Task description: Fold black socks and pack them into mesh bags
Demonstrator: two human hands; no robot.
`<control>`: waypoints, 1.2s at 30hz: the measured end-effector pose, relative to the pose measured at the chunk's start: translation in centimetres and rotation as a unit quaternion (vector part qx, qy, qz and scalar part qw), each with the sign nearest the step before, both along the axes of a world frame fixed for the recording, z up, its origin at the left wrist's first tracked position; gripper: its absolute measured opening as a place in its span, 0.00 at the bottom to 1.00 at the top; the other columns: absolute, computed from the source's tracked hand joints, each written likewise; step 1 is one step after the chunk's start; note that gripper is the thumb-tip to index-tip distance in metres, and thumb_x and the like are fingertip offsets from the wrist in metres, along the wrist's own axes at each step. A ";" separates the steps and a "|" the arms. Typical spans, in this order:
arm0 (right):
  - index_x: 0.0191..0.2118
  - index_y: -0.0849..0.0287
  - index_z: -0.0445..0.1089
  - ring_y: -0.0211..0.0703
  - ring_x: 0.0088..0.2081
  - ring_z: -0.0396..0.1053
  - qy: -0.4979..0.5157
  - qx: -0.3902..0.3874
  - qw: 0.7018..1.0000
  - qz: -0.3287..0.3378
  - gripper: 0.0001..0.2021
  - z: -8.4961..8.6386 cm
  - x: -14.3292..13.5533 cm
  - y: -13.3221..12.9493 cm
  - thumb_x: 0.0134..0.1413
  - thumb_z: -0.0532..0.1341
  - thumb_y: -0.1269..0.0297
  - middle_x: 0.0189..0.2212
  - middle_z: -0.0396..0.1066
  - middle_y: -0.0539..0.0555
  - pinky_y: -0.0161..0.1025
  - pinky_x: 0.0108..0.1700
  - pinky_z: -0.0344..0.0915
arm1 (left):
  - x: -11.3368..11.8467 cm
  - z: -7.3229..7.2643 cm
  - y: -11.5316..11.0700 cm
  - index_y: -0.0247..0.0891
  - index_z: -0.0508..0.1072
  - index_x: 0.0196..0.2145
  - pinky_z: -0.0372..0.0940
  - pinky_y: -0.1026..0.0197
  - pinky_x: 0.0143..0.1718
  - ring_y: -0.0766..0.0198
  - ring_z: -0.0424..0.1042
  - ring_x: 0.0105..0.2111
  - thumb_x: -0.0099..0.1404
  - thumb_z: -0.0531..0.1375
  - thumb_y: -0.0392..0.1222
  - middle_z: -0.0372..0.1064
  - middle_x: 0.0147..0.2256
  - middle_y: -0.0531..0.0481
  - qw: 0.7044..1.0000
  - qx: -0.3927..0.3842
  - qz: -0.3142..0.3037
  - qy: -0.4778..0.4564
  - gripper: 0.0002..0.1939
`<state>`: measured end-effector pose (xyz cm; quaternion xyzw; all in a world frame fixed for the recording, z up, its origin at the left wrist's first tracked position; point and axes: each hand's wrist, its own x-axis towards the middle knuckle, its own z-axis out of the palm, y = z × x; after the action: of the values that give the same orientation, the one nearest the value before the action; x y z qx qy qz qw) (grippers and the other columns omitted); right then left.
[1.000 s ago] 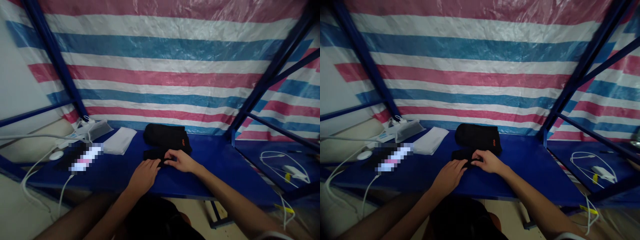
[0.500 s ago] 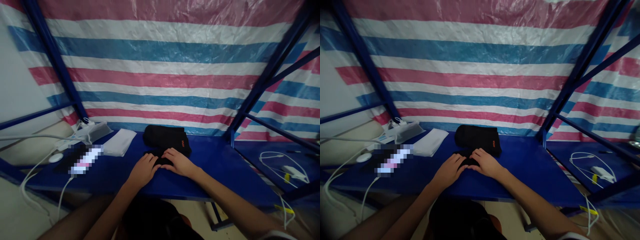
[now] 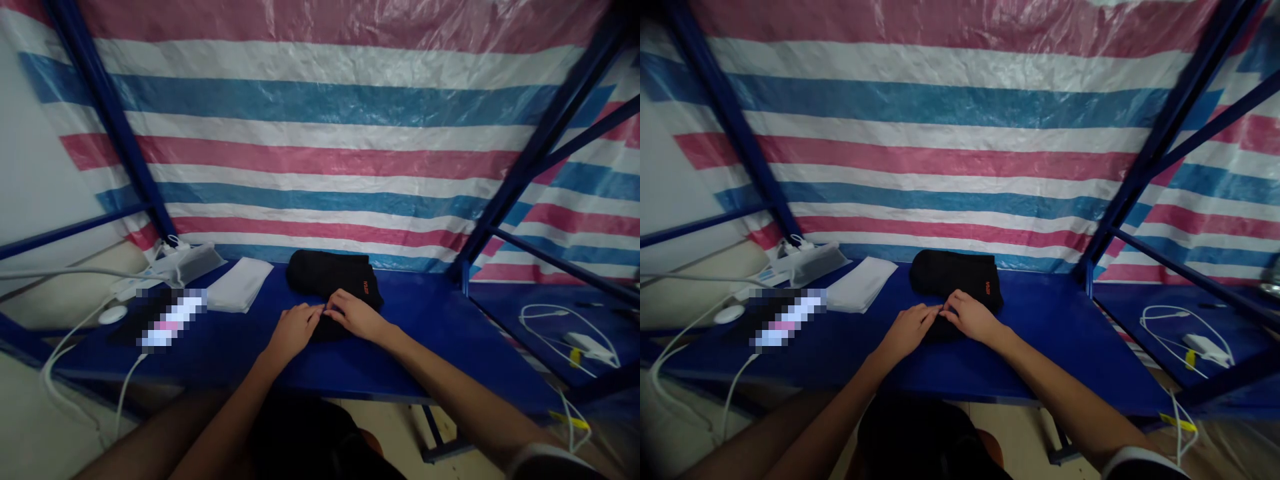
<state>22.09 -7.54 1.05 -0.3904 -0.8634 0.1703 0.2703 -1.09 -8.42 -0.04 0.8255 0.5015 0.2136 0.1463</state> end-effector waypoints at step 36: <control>0.80 0.40 0.35 0.50 0.49 0.74 0.124 0.024 0.992 -0.008 0.69 -1.1 -1.6 1.4 0.44 0.83 0.56 0.62 0.71 0.58 0.52 0.56 0.74 | -2.8 5.2 6.3 0.41 0.78 0.52 0.72 0.52 0.57 0.54 0.80 0.50 0.79 0.53 0.38 0.81 0.49 0.44 0.939 0.326 0.027 -0.109 0.14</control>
<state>20.53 -6.10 -0.06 -0.3669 -0.8238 0.1942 0.3862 -3.94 -2.09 5.17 0.7856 0.4078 0.4578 -0.0834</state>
